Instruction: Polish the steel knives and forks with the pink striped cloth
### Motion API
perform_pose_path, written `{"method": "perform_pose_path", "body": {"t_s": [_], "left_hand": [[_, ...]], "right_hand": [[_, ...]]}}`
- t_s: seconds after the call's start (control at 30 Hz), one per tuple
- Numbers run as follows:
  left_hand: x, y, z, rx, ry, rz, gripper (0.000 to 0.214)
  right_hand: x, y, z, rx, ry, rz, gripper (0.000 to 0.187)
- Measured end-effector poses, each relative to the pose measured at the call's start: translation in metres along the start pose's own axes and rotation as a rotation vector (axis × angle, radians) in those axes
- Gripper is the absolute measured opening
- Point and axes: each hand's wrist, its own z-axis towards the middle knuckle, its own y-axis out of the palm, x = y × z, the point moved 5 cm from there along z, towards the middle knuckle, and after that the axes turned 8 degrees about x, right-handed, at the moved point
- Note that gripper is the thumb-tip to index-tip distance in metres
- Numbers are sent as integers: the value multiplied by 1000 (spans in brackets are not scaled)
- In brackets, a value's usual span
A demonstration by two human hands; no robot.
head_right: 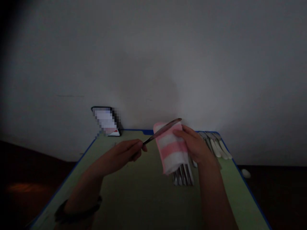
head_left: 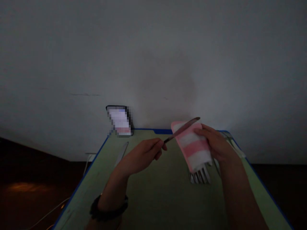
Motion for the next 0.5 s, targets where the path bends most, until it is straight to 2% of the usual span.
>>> {"method": "perform_pose_path", "body": {"t_s": [0.1,0.2,0.27,0.4,0.5], "left_hand": [[0,6,3,11,-10,-42,35],[-2,8,5,35,-28,-104,34],[-3,8,6,54,-28,-138,34],[-2,9,6,84,-16,-165,33],[-2,9,6,114,-19,-141,33]], "right_hand": [[-5,8,-1,-33,12,172,24],[-11,10,-1,-41,-24,266,28],[-12,10,-1,-37,-52,280,28],[-12,15,-4,-15,-145,234,15],[-11,21,-6,-23,-222,215,18]]}}
